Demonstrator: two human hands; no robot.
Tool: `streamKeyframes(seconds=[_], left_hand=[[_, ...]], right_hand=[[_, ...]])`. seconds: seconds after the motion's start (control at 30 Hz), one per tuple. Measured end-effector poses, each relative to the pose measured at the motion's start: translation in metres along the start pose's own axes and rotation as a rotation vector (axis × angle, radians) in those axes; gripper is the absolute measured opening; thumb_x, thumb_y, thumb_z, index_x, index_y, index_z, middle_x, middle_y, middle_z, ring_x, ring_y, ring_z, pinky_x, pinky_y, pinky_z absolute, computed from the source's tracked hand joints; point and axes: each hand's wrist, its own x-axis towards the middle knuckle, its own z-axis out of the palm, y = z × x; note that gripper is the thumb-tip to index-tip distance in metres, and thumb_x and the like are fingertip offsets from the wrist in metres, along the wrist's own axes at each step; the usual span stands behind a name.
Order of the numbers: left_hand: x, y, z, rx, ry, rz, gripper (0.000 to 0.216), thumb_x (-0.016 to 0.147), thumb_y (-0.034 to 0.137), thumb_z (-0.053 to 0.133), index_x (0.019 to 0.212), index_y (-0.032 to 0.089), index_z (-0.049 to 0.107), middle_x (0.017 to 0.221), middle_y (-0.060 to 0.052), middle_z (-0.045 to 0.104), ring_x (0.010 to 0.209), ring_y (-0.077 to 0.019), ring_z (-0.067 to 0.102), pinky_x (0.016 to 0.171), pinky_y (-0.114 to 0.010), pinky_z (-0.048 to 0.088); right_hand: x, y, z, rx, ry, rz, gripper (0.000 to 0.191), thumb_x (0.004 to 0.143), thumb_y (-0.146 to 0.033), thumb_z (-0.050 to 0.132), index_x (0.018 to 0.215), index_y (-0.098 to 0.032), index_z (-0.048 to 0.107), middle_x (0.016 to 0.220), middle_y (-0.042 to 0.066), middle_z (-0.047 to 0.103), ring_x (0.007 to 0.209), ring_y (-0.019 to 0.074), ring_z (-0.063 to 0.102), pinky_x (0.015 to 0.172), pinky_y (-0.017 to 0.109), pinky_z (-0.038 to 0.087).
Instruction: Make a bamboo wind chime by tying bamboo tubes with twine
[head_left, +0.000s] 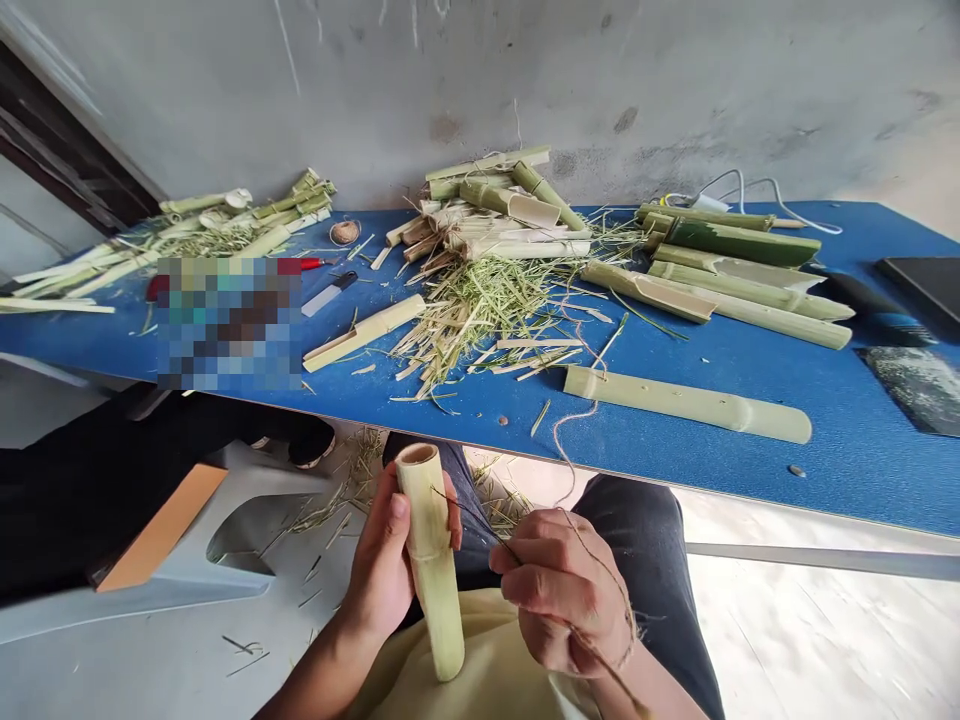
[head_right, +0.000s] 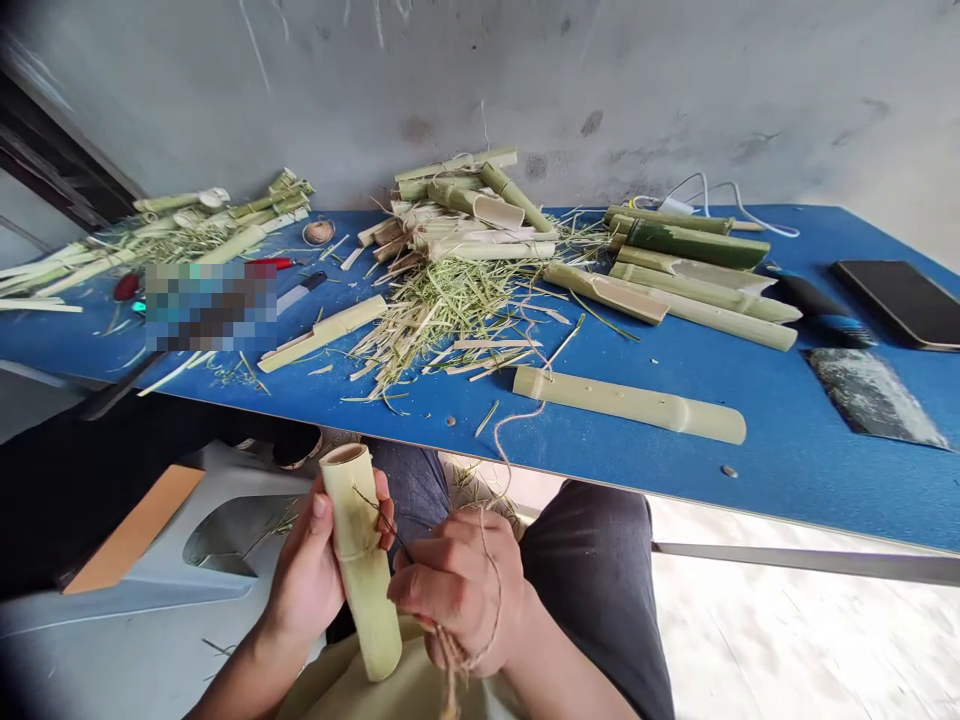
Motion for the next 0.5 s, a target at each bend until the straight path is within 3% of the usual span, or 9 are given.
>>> streamKeyframes(seconds=[0.23,0.5], left_hand=[[0.000,0.008,0.006,0.069,0.035,-0.155,0.049,0.081,0.064,0.084,0.101,0.021,0.073,0.088,-0.006,0.072,0.062,-0.0156,0.063,0.051,-0.025,0.055],[0.001,0.012,-0.002,0.062,0.026,-0.293,0.045,0.085,0.062,0.081,0.097,0.019,0.077,0.085,-0.007,0.073,0.056,-0.0139,0.062,0.044,-0.025,0.050]], right_hand=[[-0.006,-0.005,-0.016,-0.120,-0.165,-0.076,0.033,0.114,-0.026,0.041,0.101,-0.021,0.071,0.081,0.002,0.077,0.068,0.0150,0.067,0.063,0.033,0.045],[0.001,0.004,-0.024,-0.150,-0.235,-0.135,0.017,0.105,-0.023,0.054,0.102,-0.025,0.070,0.083,-0.002,0.081,0.062,0.0146,0.066,0.053,0.034,0.048]])
